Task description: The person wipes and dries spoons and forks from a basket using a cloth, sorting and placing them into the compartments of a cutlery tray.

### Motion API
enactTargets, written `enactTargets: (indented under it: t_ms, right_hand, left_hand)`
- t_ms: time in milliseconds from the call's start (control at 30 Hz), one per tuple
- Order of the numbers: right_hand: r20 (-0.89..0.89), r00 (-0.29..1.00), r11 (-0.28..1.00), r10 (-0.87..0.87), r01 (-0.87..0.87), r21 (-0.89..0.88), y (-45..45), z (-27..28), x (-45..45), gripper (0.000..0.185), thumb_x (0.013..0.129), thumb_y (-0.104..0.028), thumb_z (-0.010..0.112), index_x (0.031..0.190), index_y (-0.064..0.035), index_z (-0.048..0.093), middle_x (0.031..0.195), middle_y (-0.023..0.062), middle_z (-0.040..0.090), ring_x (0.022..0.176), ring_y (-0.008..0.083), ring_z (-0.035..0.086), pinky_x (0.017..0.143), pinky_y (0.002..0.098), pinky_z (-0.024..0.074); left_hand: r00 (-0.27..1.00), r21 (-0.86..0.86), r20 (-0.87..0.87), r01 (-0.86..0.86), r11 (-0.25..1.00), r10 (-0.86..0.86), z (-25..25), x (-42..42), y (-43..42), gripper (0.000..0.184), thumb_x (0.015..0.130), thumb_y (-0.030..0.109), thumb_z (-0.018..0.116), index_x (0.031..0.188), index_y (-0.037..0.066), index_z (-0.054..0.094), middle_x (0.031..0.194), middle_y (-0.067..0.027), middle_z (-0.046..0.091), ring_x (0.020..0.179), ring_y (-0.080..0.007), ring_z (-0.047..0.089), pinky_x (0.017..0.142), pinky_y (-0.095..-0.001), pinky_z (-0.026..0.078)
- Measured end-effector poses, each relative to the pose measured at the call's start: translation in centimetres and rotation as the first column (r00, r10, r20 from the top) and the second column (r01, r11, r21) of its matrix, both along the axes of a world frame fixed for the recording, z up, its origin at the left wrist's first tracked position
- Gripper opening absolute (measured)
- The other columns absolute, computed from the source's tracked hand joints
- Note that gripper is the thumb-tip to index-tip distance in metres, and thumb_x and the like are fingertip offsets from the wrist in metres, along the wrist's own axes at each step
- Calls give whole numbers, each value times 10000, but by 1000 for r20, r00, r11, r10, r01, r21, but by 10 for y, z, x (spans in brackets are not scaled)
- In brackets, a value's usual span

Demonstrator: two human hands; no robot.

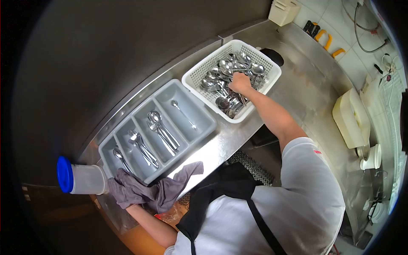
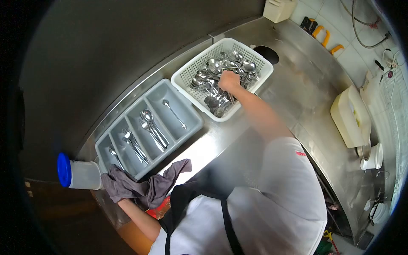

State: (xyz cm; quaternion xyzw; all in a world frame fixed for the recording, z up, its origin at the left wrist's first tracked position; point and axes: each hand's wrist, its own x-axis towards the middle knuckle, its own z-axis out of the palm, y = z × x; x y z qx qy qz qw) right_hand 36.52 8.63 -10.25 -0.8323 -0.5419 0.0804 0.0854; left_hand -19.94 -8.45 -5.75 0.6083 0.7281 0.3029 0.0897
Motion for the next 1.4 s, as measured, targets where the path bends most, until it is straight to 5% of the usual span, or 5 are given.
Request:
enactTargets:
  t_ms: [433, 567, 1000, 1233, 1400]
  right_hand:
    - [-971, -241, 992, 6, 122, -25, 12, 40, 30, 150, 834, -73, 603, 944, 29, 614, 808, 89, 643, 720, 164, 634, 679, 312, 535]
    - [-978, -158, 971, 136, 215, 101, 14, 5, 41, 79, 804, -45, 663, 846, -12, 605, 749, 49, 597, 641, 145, 587, 621, 289, 516]
    - [-554, 805, 943, 213, -21, 333, 60, -18, 15, 274, 720, -74, 752, 967, 18, 676, 820, 69, 665, 695, 163, 603, 659, 295, 484]
    - [-855, 492, 898, 165, 285, 337, 55, 23, -6, 255, 739, -100, 783, 920, 6, 637, 834, 41, 649, 721, 149, 601, 642, 287, 491]
    - [-971, -27, 901, 239, 378, 211, 48, 42, 31, 171, 768, -97, 755, 866, -35, 630, 782, 45, 617, 653, 141, 601, 548, 285, 491]
  left_hand:
    - [958, -4, 288, -4, 1000, 5, -17, -16, 2, 305, 920, 276, 542, 812, 2, 462, 805, -105, 543, 736, -212, 484, 627, -358, 410]
    - [582, -21, 810, -85, 996, 67, -28, -31, 6, 283, 944, 265, 509, 845, 4, 468, 810, -101, 548, 741, -219, 489, 635, -354, 414]
    - [992, -213, -95, -107, 971, 88, 25, 12, 4, 272, 959, 275, 460, 918, 7, 490, 864, -98, 542, 731, -230, 478, 632, -378, 427]
    - [844, -15, 535, 64, 998, -46, -69, -69, 12, 296, 967, 317, 432, 963, 30, 504, 935, -106, 552, 789, -249, 471, 699, -377, 440]
    - [975, -308, -133, -211, 928, 178, 28, 14, 3, 373, 963, 379, 421, 962, 17, 510, 963, -113, 562, 882, -252, 479, 757, -387, 426]
